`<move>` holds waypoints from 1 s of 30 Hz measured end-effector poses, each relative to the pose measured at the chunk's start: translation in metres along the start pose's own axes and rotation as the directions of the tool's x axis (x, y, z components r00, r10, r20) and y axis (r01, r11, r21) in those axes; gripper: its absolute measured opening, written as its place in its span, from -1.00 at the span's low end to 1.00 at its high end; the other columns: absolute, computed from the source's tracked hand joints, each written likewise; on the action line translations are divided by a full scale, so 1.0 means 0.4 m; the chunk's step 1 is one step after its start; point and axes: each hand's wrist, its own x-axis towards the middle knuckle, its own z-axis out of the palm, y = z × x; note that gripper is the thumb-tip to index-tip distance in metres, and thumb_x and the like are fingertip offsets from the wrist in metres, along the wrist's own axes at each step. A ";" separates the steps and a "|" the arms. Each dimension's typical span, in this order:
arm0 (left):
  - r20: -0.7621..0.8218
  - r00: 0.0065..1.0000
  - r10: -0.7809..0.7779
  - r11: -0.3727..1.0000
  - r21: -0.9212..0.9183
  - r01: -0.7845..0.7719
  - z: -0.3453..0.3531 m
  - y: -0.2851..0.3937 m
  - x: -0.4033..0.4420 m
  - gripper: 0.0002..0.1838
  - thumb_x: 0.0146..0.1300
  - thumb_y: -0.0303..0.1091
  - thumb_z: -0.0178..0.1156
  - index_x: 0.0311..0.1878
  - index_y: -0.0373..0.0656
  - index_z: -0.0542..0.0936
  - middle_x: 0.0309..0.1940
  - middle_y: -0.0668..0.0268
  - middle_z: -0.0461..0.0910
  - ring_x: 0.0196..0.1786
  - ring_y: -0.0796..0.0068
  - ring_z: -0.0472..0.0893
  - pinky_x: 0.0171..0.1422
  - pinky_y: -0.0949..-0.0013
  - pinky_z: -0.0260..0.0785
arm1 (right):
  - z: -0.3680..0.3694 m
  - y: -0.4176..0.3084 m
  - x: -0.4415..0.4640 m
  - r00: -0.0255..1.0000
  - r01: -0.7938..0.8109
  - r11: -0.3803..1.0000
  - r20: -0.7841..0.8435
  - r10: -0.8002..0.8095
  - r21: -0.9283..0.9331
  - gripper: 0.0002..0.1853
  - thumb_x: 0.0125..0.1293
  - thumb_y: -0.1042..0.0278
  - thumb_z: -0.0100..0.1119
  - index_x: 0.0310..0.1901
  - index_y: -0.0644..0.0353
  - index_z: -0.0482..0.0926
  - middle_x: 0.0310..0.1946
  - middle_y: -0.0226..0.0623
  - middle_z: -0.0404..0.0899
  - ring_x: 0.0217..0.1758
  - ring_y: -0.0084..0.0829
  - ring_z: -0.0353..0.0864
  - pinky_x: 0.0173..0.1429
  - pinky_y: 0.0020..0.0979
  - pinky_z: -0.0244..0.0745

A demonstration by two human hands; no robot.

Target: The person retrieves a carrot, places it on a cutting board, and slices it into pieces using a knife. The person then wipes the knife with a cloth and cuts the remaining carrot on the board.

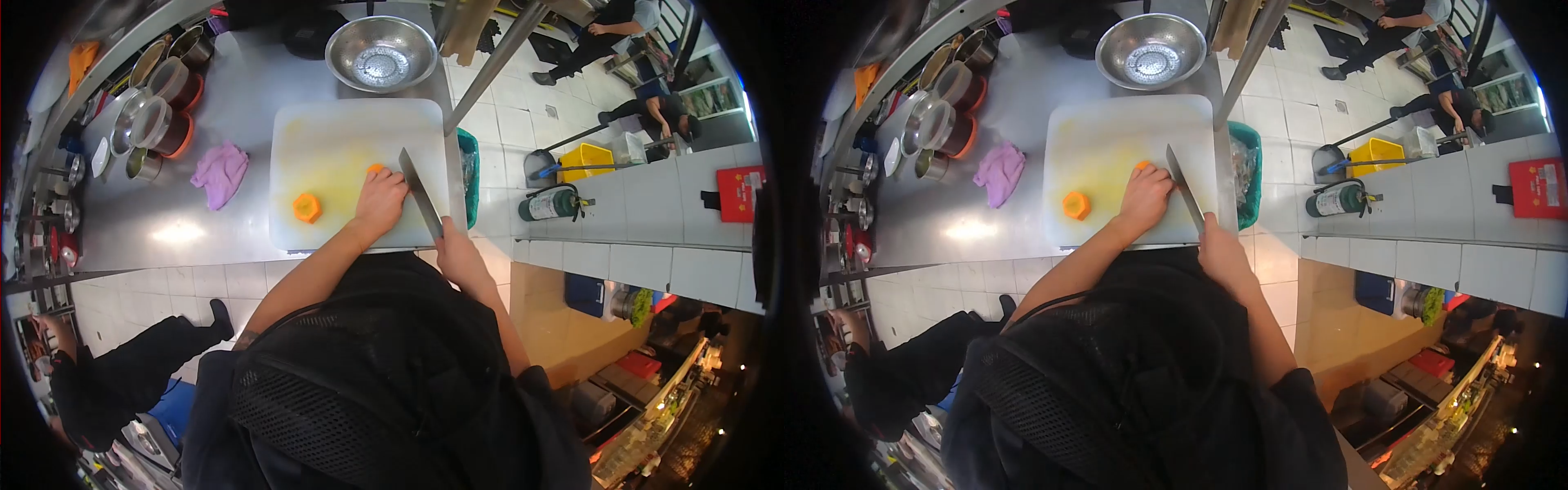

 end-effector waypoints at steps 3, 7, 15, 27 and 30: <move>-0.262 0.954 -0.145 0.951 -0.302 0.061 -0.012 -0.052 0.012 -0.78 0.26 -0.55 0.21 -0.12 -0.20 0.78 -0.12 0.15 0.70 0.00 0.12 0.65 0.14 0.08 0.49 | -0.083 -0.038 -0.011 0.995 0.060 0.998 -0.082 -0.057 0.026 -0.67 0.53 0.37 0.08 0.24 0.23 0.38 -0.29 0.27 0.70 -0.16 0.36 0.69 -0.04 0.27 0.52; -0.220 0.833 -0.507 0.775 -0.540 0.329 -0.083 -0.147 0.026 -0.75 0.28 -0.58 0.17 -0.06 -0.26 0.77 -0.09 0.03 0.70 0.01 0.01 0.68 0.15 0.04 0.55 | -0.132 -0.050 -0.040 0.997 0.038 0.990 -0.067 -0.029 0.139 -0.62 0.54 0.41 0.07 0.32 0.24 0.36 -0.28 0.35 0.67 -0.15 0.39 0.67 -0.03 0.26 0.51; 0.069 0.928 -0.366 0.928 -0.046 0.370 -0.059 -0.086 0.033 -0.57 0.30 -0.41 0.33 0.24 -0.24 0.67 0.12 0.05 0.64 0.08 -0.05 0.67 0.26 0.08 0.55 | -0.020 0.032 -0.046 0.995 -0.018 0.985 0.103 0.001 0.169 -0.58 0.54 0.41 0.07 0.35 0.23 0.31 -0.27 0.41 0.66 -0.11 0.45 0.66 0.00 0.29 0.51; 0.342 0.784 -0.519 0.784 -0.174 0.595 -0.079 -0.158 0.024 -0.66 0.12 -0.42 0.48 -0.08 -0.29 0.61 -0.09 0.03 0.64 -0.05 0.03 0.68 0.14 0.13 0.57 | 0.010 0.029 -0.023 0.996 -0.040 0.979 0.084 0.023 0.202 -0.66 0.53 0.38 0.08 0.22 0.27 0.30 -0.26 0.40 0.66 -0.11 0.43 0.67 0.00 0.35 0.48; 0.305 0.804 -0.511 0.753 -0.293 0.589 -0.082 -0.172 0.006 -0.73 0.17 -0.49 0.44 -0.09 -0.29 0.62 -0.18 0.08 0.69 -0.11 0.15 0.70 0.05 0.21 0.58 | 0.013 0.027 -0.024 0.996 -0.038 0.974 0.086 0.019 0.221 -0.69 0.54 0.37 0.08 0.16 0.31 0.30 -0.26 0.39 0.67 -0.10 0.42 0.68 0.01 0.33 0.49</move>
